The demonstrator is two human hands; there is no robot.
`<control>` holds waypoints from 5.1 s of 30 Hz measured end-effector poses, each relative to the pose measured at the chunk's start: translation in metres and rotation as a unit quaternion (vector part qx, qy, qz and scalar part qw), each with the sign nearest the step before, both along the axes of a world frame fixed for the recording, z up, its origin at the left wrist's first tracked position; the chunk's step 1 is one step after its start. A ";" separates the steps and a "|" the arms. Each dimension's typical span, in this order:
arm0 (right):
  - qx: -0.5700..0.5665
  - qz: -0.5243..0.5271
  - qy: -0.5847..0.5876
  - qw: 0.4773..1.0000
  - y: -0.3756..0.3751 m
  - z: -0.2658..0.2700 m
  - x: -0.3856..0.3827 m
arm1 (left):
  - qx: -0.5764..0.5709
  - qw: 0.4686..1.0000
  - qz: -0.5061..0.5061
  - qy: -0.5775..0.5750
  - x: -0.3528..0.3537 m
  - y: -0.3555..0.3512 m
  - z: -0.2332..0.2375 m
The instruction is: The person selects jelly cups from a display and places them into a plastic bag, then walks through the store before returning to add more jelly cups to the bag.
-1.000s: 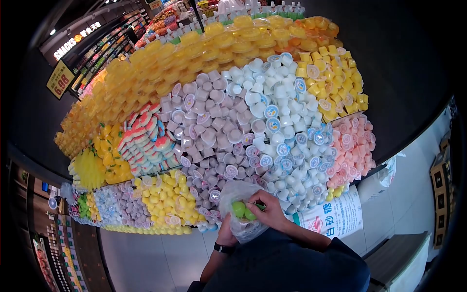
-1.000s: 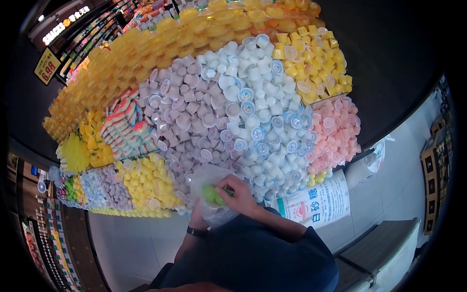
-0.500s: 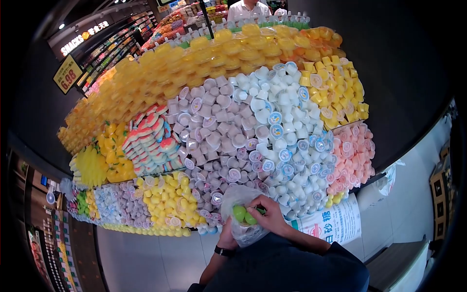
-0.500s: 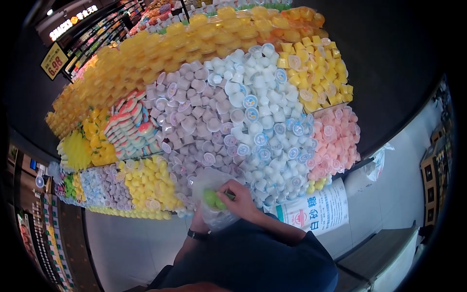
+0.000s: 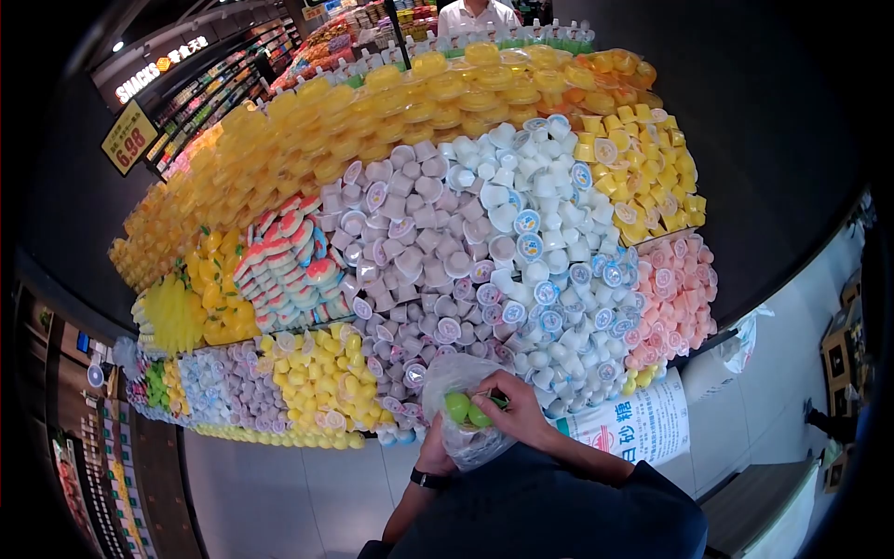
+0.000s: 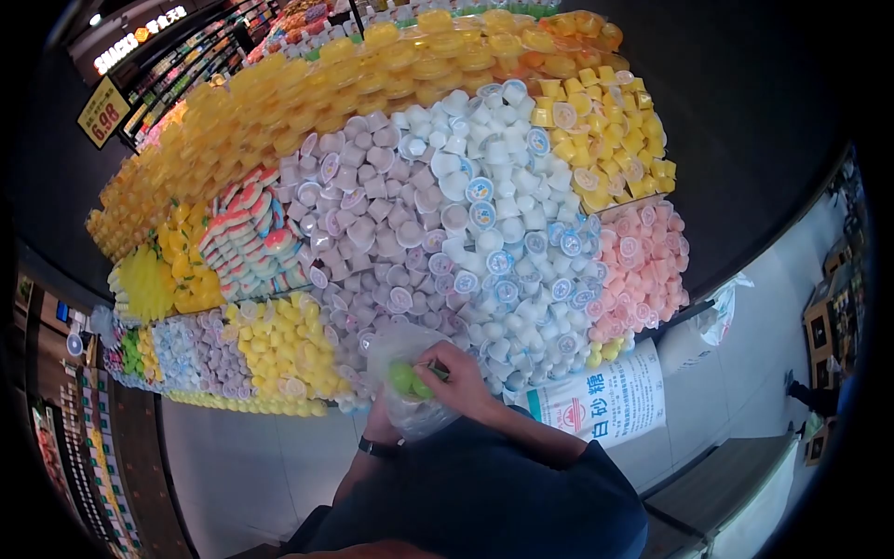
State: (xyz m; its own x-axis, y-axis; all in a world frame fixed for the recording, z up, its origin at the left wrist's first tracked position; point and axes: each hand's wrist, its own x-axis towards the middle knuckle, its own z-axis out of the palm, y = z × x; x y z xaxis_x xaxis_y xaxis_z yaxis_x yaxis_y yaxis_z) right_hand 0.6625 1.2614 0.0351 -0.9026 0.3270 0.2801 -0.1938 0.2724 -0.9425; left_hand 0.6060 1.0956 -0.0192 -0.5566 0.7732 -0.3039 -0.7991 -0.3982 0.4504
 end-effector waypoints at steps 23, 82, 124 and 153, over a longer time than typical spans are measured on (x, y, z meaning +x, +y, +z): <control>0.036 0.032 0.024 0.999 -0.009 0.001 -0.006 | -0.011 1.000 0.016 0.018 -0.003 -0.009 -0.001; -0.021 0.019 -0.050 0.998 0.048 -0.006 0.036 | 0.028 0.999 0.002 -0.031 0.035 0.041 -0.006; -0.027 -0.001 -0.034 0.999 0.047 -0.013 0.023 | -0.095 0.967 -0.033 0.234 0.017 0.037 0.014; -0.092 -0.006 -0.052 0.994 0.051 -0.022 0.019 | -0.041 0.990 -0.035 0.130 0.007 0.038 0.011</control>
